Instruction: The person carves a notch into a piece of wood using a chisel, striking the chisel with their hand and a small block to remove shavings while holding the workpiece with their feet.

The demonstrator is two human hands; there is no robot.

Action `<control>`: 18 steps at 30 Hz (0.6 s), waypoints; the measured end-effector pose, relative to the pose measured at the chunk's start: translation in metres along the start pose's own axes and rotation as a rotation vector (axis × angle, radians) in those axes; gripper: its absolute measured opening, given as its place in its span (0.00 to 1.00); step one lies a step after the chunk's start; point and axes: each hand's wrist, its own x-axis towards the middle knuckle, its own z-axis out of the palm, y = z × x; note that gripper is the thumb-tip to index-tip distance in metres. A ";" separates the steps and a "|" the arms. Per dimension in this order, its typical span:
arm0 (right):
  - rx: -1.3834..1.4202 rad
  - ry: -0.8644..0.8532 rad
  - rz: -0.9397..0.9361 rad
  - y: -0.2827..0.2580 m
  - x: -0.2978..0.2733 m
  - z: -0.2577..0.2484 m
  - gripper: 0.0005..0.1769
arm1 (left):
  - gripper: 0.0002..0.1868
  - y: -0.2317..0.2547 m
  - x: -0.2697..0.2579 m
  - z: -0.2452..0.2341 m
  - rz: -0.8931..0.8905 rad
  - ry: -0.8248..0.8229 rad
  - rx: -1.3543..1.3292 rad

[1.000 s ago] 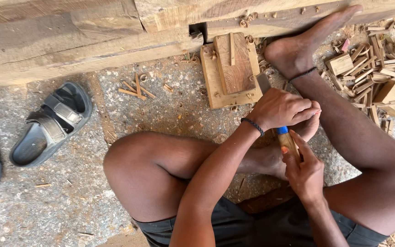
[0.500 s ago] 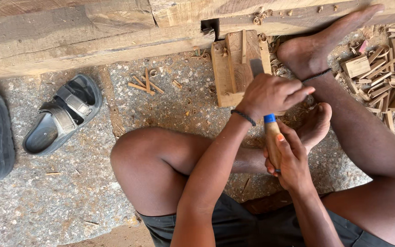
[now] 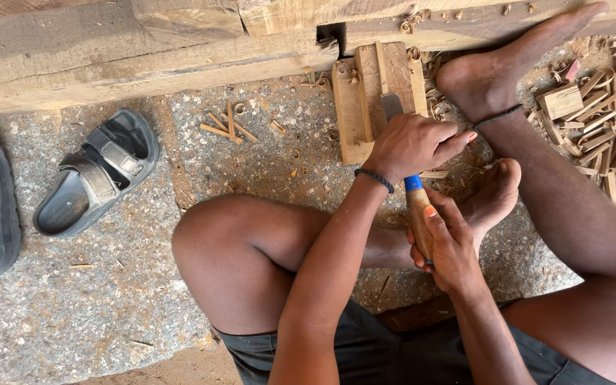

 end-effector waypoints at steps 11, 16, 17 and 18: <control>-0.225 0.007 0.004 -0.001 0.012 0.005 0.25 | 0.27 -0.020 0.014 0.009 -0.114 -0.139 0.024; -0.165 -0.059 -0.119 0.009 0.020 0.005 0.19 | 0.31 -0.025 0.016 0.007 -0.055 -0.075 0.067; -0.136 -0.061 -0.129 0.011 0.023 0.007 0.19 | 0.31 -0.027 0.017 0.003 -0.039 -0.039 0.085; -0.152 -0.081 -0.163 0.013 0.024 0.005 0.19 | 0.32 -0.026 0.018 0.004 -0.061 -0.093 0.077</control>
